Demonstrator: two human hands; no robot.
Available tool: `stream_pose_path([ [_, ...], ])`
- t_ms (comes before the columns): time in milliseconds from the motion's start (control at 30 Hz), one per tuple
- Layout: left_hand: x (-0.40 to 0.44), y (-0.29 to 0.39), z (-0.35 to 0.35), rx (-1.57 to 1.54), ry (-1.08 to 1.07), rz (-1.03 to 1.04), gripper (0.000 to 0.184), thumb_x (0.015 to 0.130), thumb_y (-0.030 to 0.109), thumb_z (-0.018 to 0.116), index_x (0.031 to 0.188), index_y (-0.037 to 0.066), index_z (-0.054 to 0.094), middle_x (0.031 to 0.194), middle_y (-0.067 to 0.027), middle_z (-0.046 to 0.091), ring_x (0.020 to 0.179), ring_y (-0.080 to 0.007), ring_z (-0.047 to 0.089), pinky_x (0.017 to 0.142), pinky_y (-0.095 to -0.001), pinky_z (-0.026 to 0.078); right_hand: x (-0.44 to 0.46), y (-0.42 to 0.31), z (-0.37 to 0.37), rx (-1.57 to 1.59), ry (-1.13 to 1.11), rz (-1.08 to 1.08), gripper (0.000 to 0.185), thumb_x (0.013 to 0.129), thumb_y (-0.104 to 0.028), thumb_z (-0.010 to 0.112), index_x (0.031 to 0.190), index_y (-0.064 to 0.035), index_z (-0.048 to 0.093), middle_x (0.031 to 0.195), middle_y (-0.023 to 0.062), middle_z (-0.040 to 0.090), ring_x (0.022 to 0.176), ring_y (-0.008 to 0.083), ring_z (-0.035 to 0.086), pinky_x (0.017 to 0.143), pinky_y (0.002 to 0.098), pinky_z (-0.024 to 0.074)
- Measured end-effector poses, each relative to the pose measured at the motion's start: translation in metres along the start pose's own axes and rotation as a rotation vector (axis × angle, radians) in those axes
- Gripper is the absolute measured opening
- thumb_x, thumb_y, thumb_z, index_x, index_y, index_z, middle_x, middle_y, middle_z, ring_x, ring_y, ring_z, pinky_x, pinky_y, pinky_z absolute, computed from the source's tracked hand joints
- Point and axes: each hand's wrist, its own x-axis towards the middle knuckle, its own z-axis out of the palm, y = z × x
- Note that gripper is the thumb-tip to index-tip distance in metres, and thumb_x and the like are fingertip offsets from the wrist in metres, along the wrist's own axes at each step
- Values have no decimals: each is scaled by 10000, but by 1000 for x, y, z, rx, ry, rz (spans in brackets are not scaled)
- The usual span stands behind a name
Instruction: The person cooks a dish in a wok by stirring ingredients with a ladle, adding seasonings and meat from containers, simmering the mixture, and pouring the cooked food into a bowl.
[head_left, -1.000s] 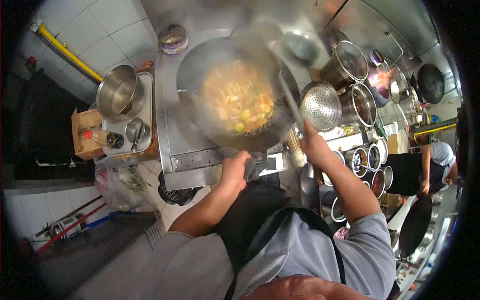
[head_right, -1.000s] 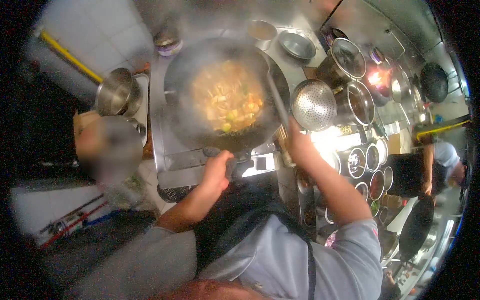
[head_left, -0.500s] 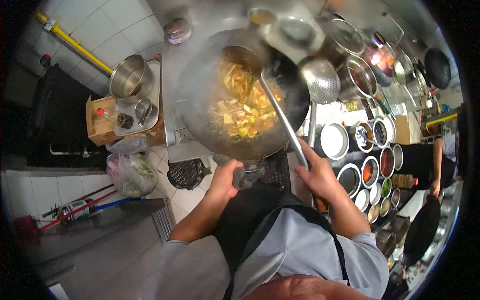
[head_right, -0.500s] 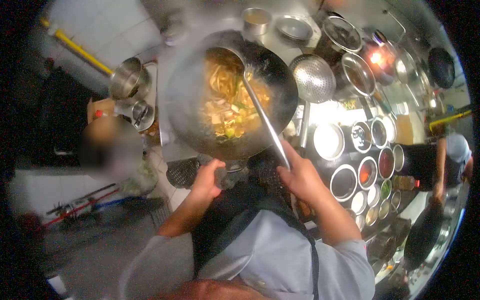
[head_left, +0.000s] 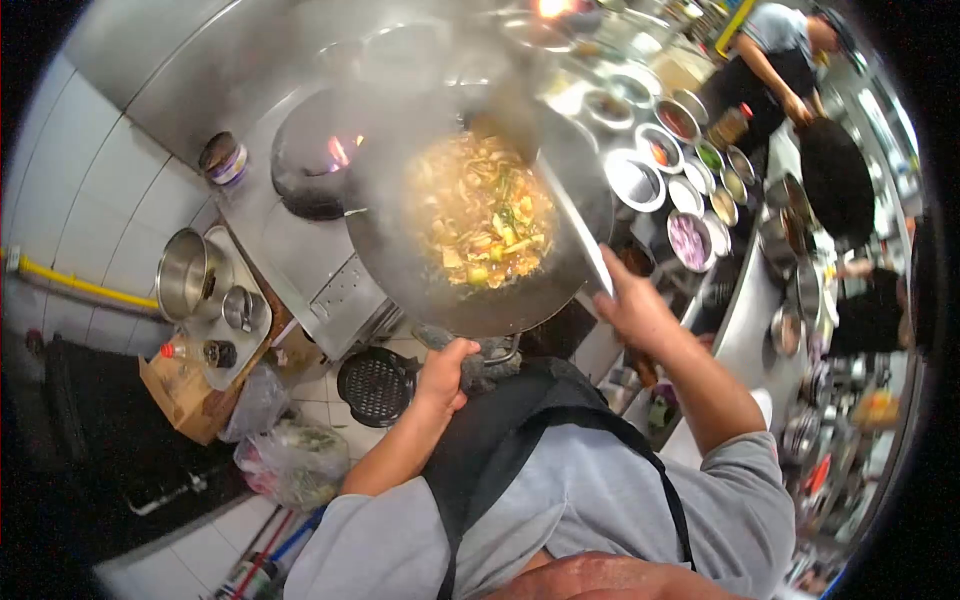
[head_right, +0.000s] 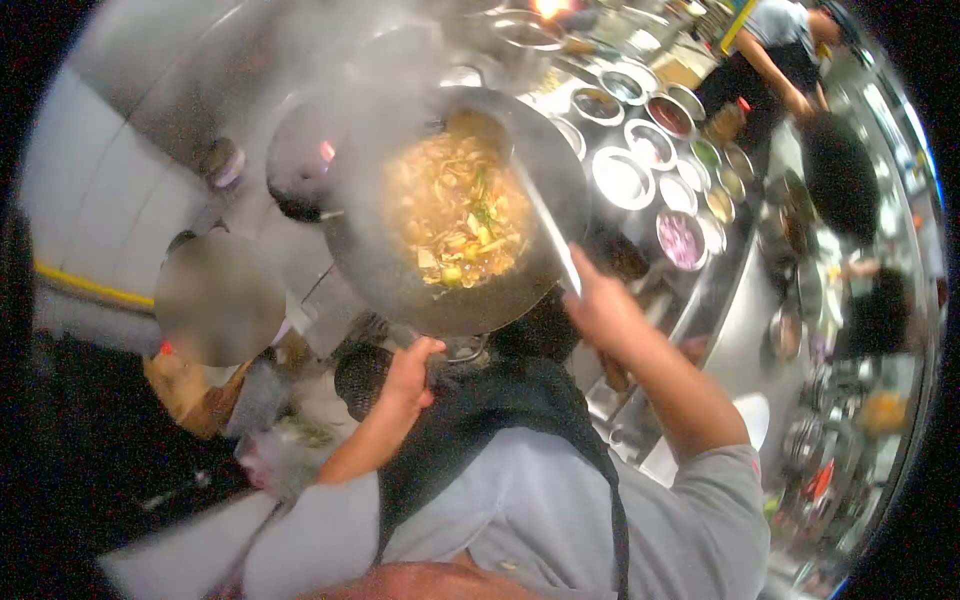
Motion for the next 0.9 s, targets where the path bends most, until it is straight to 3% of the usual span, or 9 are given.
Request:
stream_pose_path([
  [67, -11, -19, -12, 113, -34, 46, 269, 797, 120, 633, 1025, -22, 623, 931, -106, 643, 719, -222, 634, 606, -355, 513, -66, -57, -12, 455, -375, 406, 612, 898, -108, 550, 1474, -96, 343, 696, 111, 591, 508, 171, 593, 462, 333, 488],
  [133, -29, -28, -21, 235, -29, -159, 272, 800, 172, 645, 999, -13, 638, 886, -79, 641, 609, -180, 604, 438, -325, 414, -117, -36, 19, 1155, -560, 491, 532, 898, -87, 541, 1416, -101, 420, 648, 15, 474, 441, 96, 494, 385, 247, 407],
  [167, -41, -32, -24, 263, -37, -188, 272, 800, 172, 645, 999, -13, 638, 886, -79, 641, 609, -180, 604, 438, -325, 414, -140, -46, 16, 1322, -537, 572, 477, 903, -84, 540, 1370, -71, 448, 629, -7, 412, 412, 88, 416, 371, 236, 368],
  [267, -77, -27, -26, 432, 101, -256, 228, 807, 214, 650, 920, 16, 666, 794, -45, 626, 539, -149, 571, 363, -308, 338, -187, -41, 35, 1646, -487, 588, 485, 910, -105, 548, 1379, -41, 443, 642, -15, 404, 439, 75, 419, 390, 223, 361],
  [367, -65, -54, -61, 488, -21, -211, 228, 809, 273, 635, 816, 47, 655, 724, -46, 637, 521, -171, 610, 359, -311, 357, -222, -36, 47, 1596, -372, 546, 481, 913, -125, 547, 1373, -9, 467, 689, 16, 442, 493, 91, 456, 440, 221, 380],
  [567, -88, -62, -67, 832, -175, 161, 242, 795, 236, 650, 817, -4, 635, 829, -74, 634, 675, -195, 599, 594, -343, 478, -281, -25, 65, 1774, -295, 317, 556, 883, -114, 533, 1394, 52, 390, 666, 33, 472, 453, 119, 502, 409, 233, 419],
  [700, -120, -71, -21, 631, -250, 8, 183, 803, 179, 648, 825, -3, 648, 831, -62, 635, 738, -192, 606, 711, -342, 493, -321, -22, 38, 1817, -216, 251, 544, 880, -120, 522, 1384, 53, 412, 662, 29, 470, 451, 111, 497, 410, 226, 413],
  [867, -105, -117, -12, 867, -430, 163, 189, 780, 184, 692, 883, 26, 691, 848, -36, 644, 800, -188, 612, 767, -329, 484, -379, -18, -22, 1710, 61, 448, 516, 858, -99, 506, 1345, 67, 461, 612, 16, 421, 408, 100, 446, 380, 220, 367],
  [900, -117, -126, 9, 854, -367, 79, 200, 775, 188, 700, 902, 34, 697, 858, -32, 646, 802, -188, 614, 761, -318, 482, -390, -15, -31, 1675, 108, 489, 531, 844, -96, 505, 1344, 77, 456, 602, 13, 408, 384, 97, 415, 357, 223, 344],
])
